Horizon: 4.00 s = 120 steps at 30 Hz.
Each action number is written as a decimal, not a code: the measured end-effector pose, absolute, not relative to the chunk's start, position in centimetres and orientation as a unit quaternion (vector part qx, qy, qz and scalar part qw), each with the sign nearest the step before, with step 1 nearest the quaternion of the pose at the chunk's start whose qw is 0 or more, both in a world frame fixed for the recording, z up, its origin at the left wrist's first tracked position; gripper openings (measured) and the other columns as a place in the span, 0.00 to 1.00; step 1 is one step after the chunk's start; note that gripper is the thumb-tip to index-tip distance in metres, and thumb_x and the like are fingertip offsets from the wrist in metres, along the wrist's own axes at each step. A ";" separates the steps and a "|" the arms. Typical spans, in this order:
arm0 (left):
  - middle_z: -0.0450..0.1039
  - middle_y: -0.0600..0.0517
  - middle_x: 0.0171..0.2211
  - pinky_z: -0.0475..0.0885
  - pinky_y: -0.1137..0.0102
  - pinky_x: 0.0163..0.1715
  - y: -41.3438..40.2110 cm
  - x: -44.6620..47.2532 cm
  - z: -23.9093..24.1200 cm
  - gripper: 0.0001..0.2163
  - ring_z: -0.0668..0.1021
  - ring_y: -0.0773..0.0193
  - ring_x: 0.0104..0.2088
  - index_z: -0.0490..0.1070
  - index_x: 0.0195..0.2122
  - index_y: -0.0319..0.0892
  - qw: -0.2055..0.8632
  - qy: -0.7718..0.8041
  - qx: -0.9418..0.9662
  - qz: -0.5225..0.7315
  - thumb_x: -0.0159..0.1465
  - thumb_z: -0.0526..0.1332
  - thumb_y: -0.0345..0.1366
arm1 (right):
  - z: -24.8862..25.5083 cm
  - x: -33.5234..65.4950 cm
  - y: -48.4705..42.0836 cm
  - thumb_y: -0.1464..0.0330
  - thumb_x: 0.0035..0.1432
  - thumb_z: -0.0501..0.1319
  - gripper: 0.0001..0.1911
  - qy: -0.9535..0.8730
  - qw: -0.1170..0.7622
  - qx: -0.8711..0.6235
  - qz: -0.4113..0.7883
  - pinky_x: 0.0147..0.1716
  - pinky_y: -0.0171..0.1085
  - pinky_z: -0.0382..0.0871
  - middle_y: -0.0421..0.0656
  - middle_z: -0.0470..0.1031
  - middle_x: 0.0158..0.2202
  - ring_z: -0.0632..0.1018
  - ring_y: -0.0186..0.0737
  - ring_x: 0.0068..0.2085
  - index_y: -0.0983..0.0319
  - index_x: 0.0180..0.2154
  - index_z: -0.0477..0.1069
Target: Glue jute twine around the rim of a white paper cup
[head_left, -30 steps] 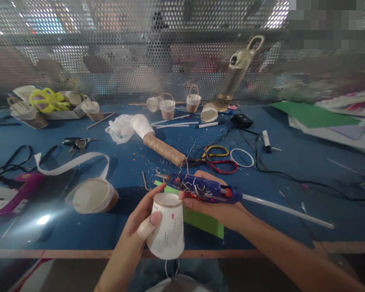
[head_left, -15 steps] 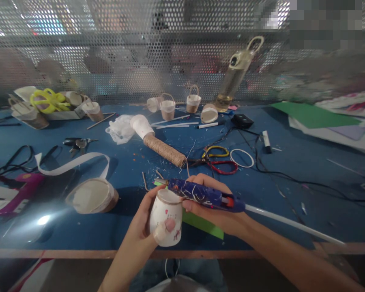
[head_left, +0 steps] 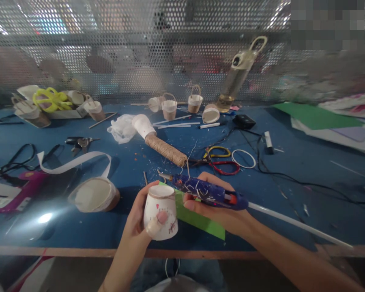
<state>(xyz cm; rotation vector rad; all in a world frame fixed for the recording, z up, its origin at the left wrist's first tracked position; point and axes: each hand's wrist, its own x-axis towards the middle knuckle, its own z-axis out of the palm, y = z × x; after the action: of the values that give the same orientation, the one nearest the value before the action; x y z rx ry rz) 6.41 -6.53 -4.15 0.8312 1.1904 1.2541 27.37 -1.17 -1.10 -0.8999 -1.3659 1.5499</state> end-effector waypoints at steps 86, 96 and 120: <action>0.77 0.49 0.61 0.70 0.61 0.59 -7.8 7.2 -4.0 0.28 0.77 0.49 0.60 0.72 0.61 0.55 0.484 0.507 0.472 0.535 0.60 0.77 0.41 | -1.4 27.7 -0.4 0.66 0.64 0.69 0.05 -0.696 0.456 -0.360 0.423 0.44 0.43 0.79 0.45 0.84 0.45 0.84 0.47 0.47 0.56 0.41 0.75; 0.80 0.47 0.55 0.72 0.57 0.58 -7.8 8.0 -3.2 0.26 0.80 0.45 0.56 0.78 0.56 0.51 0.449 0.531 0.446 0.564 0.56 0.78 0.41 | -1.9 28.2 -0.5 0.59 0.59 0.74 0.12 -0.653 0.428 -0.410 0.471 0.30 0.36 0.75 0.39 0.81 0.34 0.79 0.37 0.30 0.57 0.38 0.76; 0.77 0.52 0.57 0.76 0.69 0.50 -7.4 6.7 -3.8 0.28 0.81 0.56 0.52 0.72 0.61 0.56 0.514 0.511 0.418 0.547 0.61 0.76 0.44 | -0.9 28.6 -0.3 0.67 0.52 0.80 0.14 -0.621 0.408 -0.382 0.550 0.35 0.36 0.76 0.36 0.81 0.32 0.80 0.37 0.33 0.57 0.34 0.76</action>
<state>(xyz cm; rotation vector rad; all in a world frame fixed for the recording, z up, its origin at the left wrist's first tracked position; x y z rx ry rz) 6.73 -7.44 -3.77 1.0059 1.2294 1.3157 28.61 -0.29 -0.89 -0.9619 -1.5650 1.3868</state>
